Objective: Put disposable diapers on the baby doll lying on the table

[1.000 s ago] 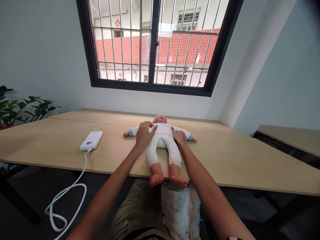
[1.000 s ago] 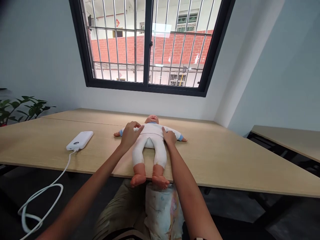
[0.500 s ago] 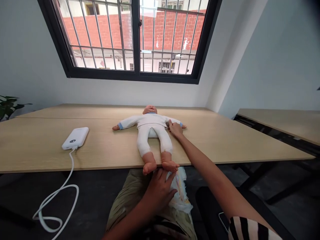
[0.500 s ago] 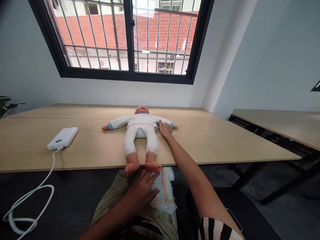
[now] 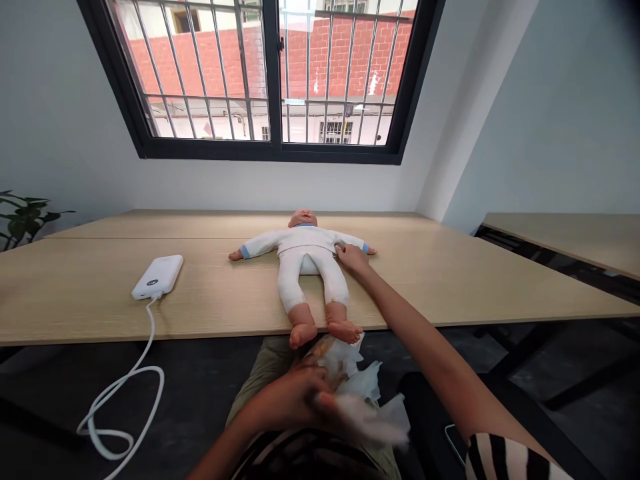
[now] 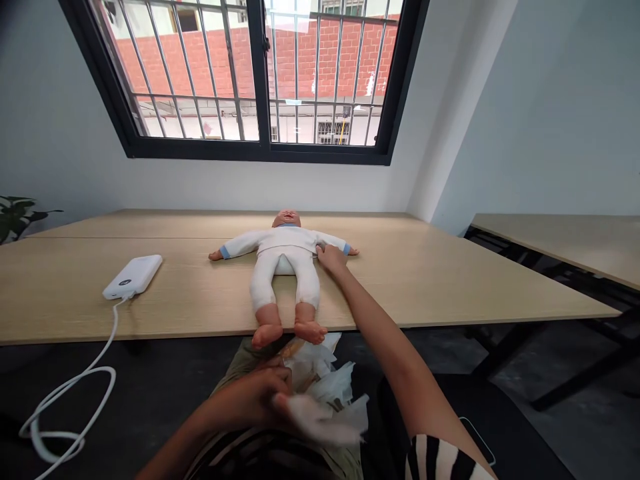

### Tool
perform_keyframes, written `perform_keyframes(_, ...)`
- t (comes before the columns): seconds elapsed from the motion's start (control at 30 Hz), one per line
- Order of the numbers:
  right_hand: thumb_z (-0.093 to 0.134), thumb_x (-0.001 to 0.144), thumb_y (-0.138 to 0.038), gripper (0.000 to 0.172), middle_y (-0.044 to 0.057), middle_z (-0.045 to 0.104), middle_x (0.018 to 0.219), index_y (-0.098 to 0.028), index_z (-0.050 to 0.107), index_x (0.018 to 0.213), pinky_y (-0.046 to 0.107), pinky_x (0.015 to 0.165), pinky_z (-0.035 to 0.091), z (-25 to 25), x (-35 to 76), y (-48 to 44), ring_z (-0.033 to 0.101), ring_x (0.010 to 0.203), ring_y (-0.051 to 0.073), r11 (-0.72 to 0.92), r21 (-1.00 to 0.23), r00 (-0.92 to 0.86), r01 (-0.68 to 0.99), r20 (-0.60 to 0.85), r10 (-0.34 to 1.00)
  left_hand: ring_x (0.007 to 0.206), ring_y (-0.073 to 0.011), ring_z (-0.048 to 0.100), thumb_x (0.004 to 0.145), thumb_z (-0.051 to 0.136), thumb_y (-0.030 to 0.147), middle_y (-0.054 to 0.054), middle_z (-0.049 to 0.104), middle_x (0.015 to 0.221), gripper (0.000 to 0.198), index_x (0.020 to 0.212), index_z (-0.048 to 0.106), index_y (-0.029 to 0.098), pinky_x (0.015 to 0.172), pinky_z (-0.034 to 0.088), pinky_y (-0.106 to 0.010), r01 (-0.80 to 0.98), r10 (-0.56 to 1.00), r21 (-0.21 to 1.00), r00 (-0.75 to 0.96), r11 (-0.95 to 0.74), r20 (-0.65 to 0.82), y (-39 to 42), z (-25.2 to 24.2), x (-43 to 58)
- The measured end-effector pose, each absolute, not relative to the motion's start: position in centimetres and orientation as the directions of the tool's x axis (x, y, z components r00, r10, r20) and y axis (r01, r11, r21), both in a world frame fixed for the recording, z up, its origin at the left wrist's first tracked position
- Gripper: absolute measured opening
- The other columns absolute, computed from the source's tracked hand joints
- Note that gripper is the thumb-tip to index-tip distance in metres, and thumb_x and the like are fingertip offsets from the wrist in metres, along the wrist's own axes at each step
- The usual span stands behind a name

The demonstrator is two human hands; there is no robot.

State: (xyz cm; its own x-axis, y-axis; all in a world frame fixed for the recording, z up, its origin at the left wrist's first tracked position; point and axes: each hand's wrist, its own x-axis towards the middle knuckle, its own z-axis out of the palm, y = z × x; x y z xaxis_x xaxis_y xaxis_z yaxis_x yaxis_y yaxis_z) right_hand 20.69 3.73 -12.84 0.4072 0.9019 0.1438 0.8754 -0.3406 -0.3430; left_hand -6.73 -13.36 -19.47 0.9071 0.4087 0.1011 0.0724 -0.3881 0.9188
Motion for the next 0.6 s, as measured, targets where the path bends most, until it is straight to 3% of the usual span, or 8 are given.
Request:
perform_keyframes(0.1,0.045,0.096,-0.044,0.038,0.014,0.07,0.1,-0.014,0.067,0.095,0.034,0.084,0.042,-11.2,20.3,0.2,0.063,0.097,0.028,-0.286,-0.294,0.359,0.912,0.238,0.902,0.094,-0.0234,0.056,0.087,0.062,0.04,-0.006,0.063,0.088,0.025,0.075,0.078,0.025,0.09,0.042,-0.035,0.066,0.371,0.843,0.914,-0.533,0.163,-13.8,-18.0,-8.2)
perform_keyframes(0.2,0.048,0.095,-0.04,0.027,0.008,0.068,0.104,-0.019,0.064,0.099,0.029,0.076,0.042,-9.2,20.1,-6.4,0.062,0.087,0.021,-0.1,-0.353,0.266,0.93,0.459,0.848,0.099,-0.0218,0.056,0.088,0.06,0.051,-0.008,0.063,0.098,0.034,0.082,0.081,0.025,0.093,0.043,-0.033,-0.019,0.384,0.897,0.9,-0.442,0.208,-13.7,-16.5,-10.0)
perform_keyframes(0.27,0.048,0.094,-0.044,0.03,0.006,0.068,0.092,-0.019,0.064,0.089,0.026,0.069,0.042,-8.0,19.9,-11.9,0.06,0.076,0.017,0.077,-0.426,0.166,0.901,0.505,0.847,0.108,-0.0244,0.055,0.086,0.059,0.057,-0.01,0.064,0.104,0.038,0.084,0.081,0.026,0.098,0.041,-0.035,-0.081,0.371,0.937,0.904,-0.339,0.212,-13.2,-15.8,-11.5)
perform_keyframes(0.3,0.046,0.094,-0.05,0.037,0.005,0.066,0.08,-0.019,0.063,0.081,0.026,0.066,0.042,-7.6,19.7,-14.7,0.058,0.071,0.017,0.136,-0.469,0.099,0.873,0.443,0.891,0.111,-0.0258,0.055,0.086,0.058,0.059,-0.01,0.065,0.106,0.04,0.085,0.081,0.027,0.101,0.04,-0.036,-0.099,0.355,0.952,0.912,-0.29,0.203,-13.0,-15.6,-12.2)
perform_keyframes(0.37,0.04,0.094,-0.059,0.052,0.004,0.062,0.065,-0.019,0.064,0.069,0.025,0.061,0.042,-7.5,19.0,-19.5,0.057,0.063,0.016,0.136,-0.605,-0.117,0.785,0.071,0.991,0.113,-0.0273,0.056,0.086,0.056,0.06,-0.011,0.066,0.109,0.042,0.088,0.081,0.026,0.102,0.04,-0.038,-0.08,0.304,0.973,0.942,-0.219,0.145,-12.5,-15.5,-13.5)
perform_keyframes(0.47,0.039,0.091,-0.066,0.061,0.005,0.064,0.061,-0.017,0.07,0.072,0.023,0.05,0.041,-9.7,17.6,-24.1,0.055,0.048,0.013,-0.139,-0.717,-0.34,0.683,-0.48,0.808,0.109,-0.0254,0.06,0.087,0.06,0.052,-0.009,0.068,0.112,0.034,0.102,0.078,0.026,0.099,0.044,-0.037,0.032,0.226,0.974,0.974,-0.224,0.02,-12.2,-15.7,-15.0)
perform_keyframes(0.53,0.035,0.091,-0.068,0.066,0.005,0.063,0.059,-0.016,0.071,0.075,0.021,0.043,0.038,-12.1,16.7,-25.1,0.052,0.041,0.011,-0.262,-0.717,-0.404,0.646,-0.613,0.679,0.109,-0.0232,0.061,0.09,0.058,0.044,-0.006,0.068,0.115,0.031,0.113,0.073,0.029,0.099,0.044,-0.036,0.068,0.187,0.958,0.982,-0.28,-0.015,-12.5,-15.9,-15.7)
perform_keyframes(0.6,0.036,0.09,-0.07,0.065,0.006,0.067,0.067,-0.016,0.072,0.091,0.02,0.042,0.04,-14.4,15.9,-24.8,0.055,0.042,0.011,-0.321,-0.738,-0.418,0.594,-0.623,0.661,0.116,-0.0215,0.059,0.093,0.055,0.038,-0.001,0.068,0.119,0.03,0.12,0.068,0.034,0.106,0.038,-0.038,0.102,0.196,0.93,0.98,-0.354,-0.032,-13.0,-15.8,-16.2)
